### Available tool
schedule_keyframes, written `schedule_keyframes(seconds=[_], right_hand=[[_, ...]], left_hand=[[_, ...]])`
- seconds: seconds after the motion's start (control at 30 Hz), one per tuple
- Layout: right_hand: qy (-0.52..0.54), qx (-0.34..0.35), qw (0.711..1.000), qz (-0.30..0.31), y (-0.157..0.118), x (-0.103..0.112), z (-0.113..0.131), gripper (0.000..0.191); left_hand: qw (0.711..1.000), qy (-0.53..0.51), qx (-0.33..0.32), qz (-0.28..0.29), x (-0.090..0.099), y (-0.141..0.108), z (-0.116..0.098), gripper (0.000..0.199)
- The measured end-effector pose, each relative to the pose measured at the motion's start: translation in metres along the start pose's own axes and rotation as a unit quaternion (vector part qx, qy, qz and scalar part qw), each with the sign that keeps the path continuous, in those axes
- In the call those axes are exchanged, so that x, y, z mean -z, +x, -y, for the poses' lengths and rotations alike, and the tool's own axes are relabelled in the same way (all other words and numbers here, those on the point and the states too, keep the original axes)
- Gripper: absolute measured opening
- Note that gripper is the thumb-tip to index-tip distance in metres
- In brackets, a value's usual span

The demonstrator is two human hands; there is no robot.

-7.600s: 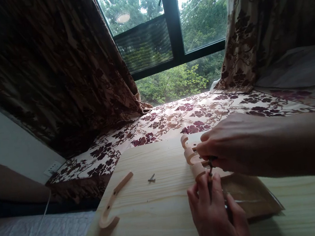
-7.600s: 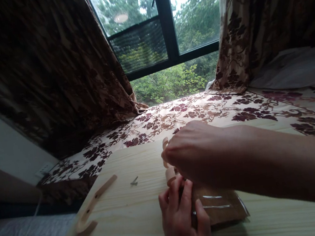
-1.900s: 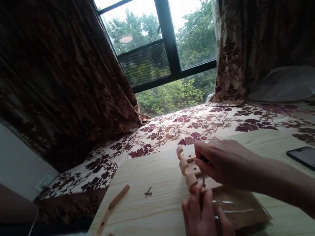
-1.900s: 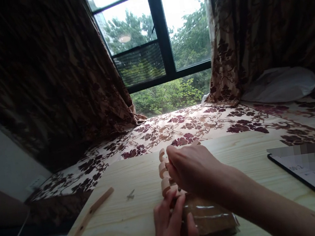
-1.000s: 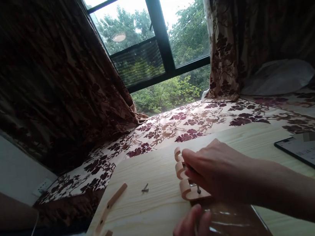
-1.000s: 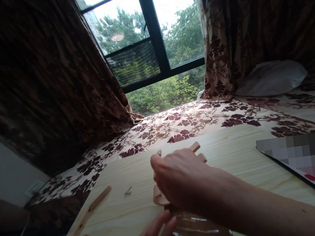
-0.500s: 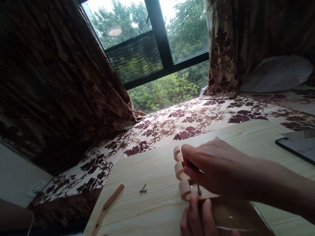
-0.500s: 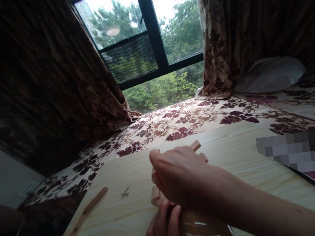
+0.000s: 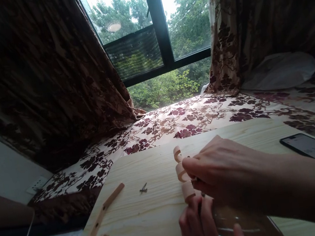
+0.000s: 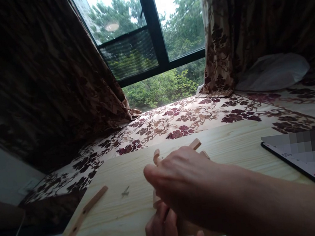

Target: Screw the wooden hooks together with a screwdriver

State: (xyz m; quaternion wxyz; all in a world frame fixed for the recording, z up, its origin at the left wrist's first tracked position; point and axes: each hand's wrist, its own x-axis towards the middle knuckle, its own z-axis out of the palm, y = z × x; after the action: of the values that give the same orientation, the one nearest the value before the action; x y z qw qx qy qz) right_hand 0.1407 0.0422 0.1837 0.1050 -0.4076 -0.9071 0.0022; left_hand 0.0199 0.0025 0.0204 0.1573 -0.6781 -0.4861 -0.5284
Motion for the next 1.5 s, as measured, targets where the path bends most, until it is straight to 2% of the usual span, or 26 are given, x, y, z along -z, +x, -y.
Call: schedule_keyframes(seconds=[0.07, 0.17, 0.23, 0.37, 0.47, 0.53, 0.7, 0.77, 0.87, 1.03, 1.1, 1.27, 1.4, 1.5], right_hand=[[-0.015, -0.064, 0.998, -0.011, 0.003, 0.002, 0.003, 0.007], [-0.019, -0.130, 0.991, 0.018, 0.006, 0.011, 0.004, 0.012], [-0.009, -0.114, 0.992, 0.045, 0.006, 0.019, 0.003, 0.016], [-0.002, -0.021, 0.998, 0.065, 0.003, 0.023, -0.002, 0.014], [-0.008, 0.017, 0.999, 0.035, 0.001, 0.013, -0.003, 0.011], [-0.006, 0.007, 1.000, 0.005, 0.002, 0.008, -0.002, 0.007], [-0.041, -0.100, 0.992, 0.059, 0.006, 0.018, 0.002, 0.017], [-0.047, -0.095, 0.993, 0.060, 0.005, 0.024, 0.001, 0.014], [-0.017, -0.047, 0.997, 0.057, 0.001, 0.030, -0.002, 0.010], [0.007, 0.016, 0.999, 0.047, 0.002, 0.023, -0.004, 0.019], [0.002, 0.008, 0.999, 0.031, 0.007, 0.016, -0.004, 0.016], [-0.056, -0.102, 0.993, 0.013, 0.013, 0.010, -0.006, 0.023], [-0.057, -0.056, 0.997, 0.017, 0.005, 0.024, -0.007, 0.021], [-0.012, -0.018, 0.998, 0.058, -0.001, 0.031, -0.007, 0.019]], left_hand=[[1.000, -0.002, 0.001, 0.007, 0.000, 0.000, 0.001, 0.029], [1.000, -0.010, 0.003, 0.014, 0.001, -0.003, 0.003, 0.031], [1.000, -0.018, 0.004, 0.017, 0.000, -0.004, 0.004, 0.032], [1.000, -0.020, 0.002, 0.011, 0.000, -0.004, 0.003, 0.031], [1.000, -0.014, 0.003, 0.011, 0.000, -0.002, 0.002, 0.032], [1.000, -0.013, 0.006, 0.013, 0.001, -0.002, 0.001, 0.032], [1.000, -0.022, 0.008, 0.016, 0.000, -0.005, 0.003, 0.031], [0.999, -0.023, 0.012, 0.021, 0.000, -0.007, 0.003, 0.032], [0.999, -0.027, 0.017, 0.031, 0.001, -0.007, 0.003, 0.033], [0.999, -0.017, 0.018, 0.033, 0.005, -0.002, 0.000, 0.034], [0.999, -0.024, 0.022, 0.035, 0.005, -0.001, -0.001, 0.033], [0.998, -0.057, 0.035, 0.019, 0.003, -0.005, 0.000, 0.031], [0.995, -0.080, 0.049, 0.018, 0.004, -0.006, -0.002, 0.032], [0.995, -0.079, 0.051, 0.025, 0.005, -0.004, -0.003, 0.032]])
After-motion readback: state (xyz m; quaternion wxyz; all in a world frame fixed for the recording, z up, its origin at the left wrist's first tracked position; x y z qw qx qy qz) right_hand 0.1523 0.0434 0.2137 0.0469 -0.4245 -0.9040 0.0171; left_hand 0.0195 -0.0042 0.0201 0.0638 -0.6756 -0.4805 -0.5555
